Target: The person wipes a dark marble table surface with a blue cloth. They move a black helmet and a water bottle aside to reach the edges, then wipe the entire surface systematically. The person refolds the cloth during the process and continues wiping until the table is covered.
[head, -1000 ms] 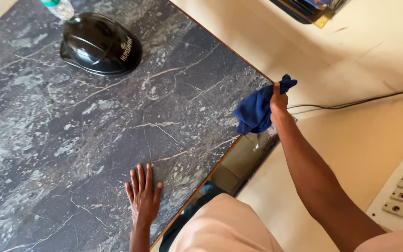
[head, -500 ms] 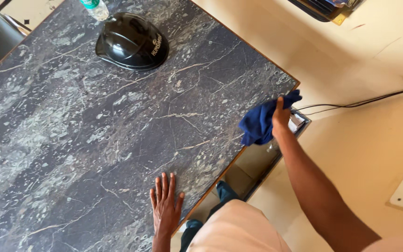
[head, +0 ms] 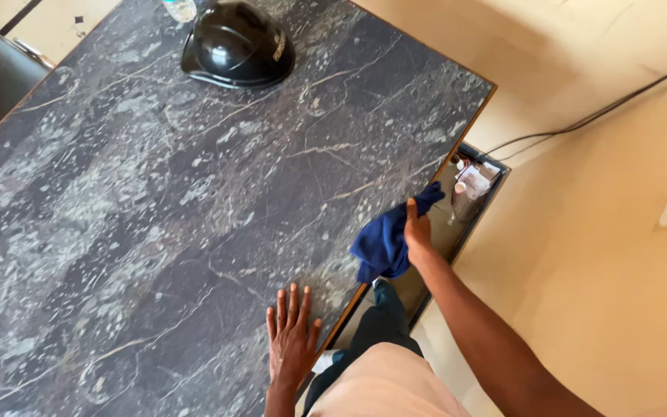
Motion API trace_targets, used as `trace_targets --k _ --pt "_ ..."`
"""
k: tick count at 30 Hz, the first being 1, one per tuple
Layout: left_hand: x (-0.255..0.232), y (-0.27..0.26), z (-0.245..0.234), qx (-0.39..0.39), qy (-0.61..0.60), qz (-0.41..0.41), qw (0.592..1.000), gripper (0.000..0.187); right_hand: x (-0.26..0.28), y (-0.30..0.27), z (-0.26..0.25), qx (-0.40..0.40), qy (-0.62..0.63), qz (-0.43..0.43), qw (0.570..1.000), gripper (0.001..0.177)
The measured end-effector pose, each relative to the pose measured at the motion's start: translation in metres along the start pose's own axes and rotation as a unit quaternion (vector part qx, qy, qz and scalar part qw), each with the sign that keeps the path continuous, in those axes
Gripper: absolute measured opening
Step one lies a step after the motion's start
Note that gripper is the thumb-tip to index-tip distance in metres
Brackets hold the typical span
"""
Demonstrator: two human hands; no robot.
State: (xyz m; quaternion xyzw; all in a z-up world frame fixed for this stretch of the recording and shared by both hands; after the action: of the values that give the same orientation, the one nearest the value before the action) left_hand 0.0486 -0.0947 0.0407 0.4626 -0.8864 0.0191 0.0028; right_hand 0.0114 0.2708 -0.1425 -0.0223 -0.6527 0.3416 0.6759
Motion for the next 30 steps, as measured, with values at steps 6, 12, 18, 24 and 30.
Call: trace_targets --k 6,12,18,24,30 --pt "0.048 -0.071 0.013 -0.013 0.013 -0.020 1.000 0.064 -0.065 -0.127 0.006 0.014 -0.059 0.027 0.998 0.085" --pt "0.078 -0.098 0.022 -0.029 0.011 -0.036 0.999 0.065 -0.085 -0.108 0.004 0.019 -0.109 0.052 0.993 0.097" --pt "0.123 -0.149 0.037 -0.029 0.042 -0.143 0.988 0.066 -0.005 0.020 0.007 -0.092 -0.154 -0.053 0.982 0.090" --pt "0.143 -0.183 0.049 -0.048 0.013 -0.172 0.984 0.066 0.011 0.039 -0.007 -0.027 -0.090 -0.120 0.988 0.078" --pt "0.138 -0.180 0.044 -0.080 0.022 -0.162 0.983 0.065 -0.029 -0.016 0.001 0.011 0.016 -0.004 1.000 0.072"
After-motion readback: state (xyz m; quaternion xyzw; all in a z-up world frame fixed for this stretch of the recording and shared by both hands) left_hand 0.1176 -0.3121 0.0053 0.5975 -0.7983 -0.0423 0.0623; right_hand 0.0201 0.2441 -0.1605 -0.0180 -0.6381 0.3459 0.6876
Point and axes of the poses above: each hand's wrist, its own y-axis towards the middle knuckle, its own z-axis out of the palm, x = y × z, the point moved 3 cm from there along y, towards the middle knuckle, and after that the axes turned 14 degrees about y, right-handed, at the moved point
